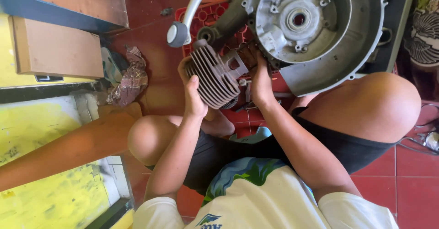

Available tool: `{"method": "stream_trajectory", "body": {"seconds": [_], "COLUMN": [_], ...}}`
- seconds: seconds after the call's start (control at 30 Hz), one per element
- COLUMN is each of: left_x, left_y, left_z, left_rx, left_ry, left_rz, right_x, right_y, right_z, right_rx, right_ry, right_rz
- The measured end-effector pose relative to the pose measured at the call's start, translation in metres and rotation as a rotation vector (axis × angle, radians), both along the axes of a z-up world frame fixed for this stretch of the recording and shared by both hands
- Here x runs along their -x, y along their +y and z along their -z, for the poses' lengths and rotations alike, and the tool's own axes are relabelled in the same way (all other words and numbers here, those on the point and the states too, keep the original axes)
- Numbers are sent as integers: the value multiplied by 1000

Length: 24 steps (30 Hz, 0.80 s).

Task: Disassembling a motorcycle engine by removing bolts and the cylinder block

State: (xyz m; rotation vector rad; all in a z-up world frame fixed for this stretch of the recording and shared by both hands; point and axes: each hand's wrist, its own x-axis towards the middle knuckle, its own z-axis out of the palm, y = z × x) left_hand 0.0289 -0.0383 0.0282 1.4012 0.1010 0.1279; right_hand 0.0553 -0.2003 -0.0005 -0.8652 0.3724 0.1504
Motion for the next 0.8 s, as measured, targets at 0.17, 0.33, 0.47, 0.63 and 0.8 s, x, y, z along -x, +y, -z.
{"method": "stream_trajectory", "body": {"seconds": [0.17, 0.33, 0.47, 0.63, 0.8], "left_x": [0, -1, -4, -12, -19], "left_y": [-9, 14, 14, 13, 18], "left_z": [-10, 8, 6, 7, 3], "left_rx": [-82, -5, -72, 2, -36], "left_ry": [-71, 107, 32, 40, 57], "left_rz": [-11, 47, 72, 104, 150], "right_x": [24, 39, -5, -89, -84], "right_y": [-37, -128, -202, -200, -184], "right_z": [-108, -181, -134, -105, -106], "right_rx": [637, 890, 686, 1054, 589], "right_ry": [380, -420, -108, 372, 465], "right_rz": [-494, -883, -123, -143, 53]}}
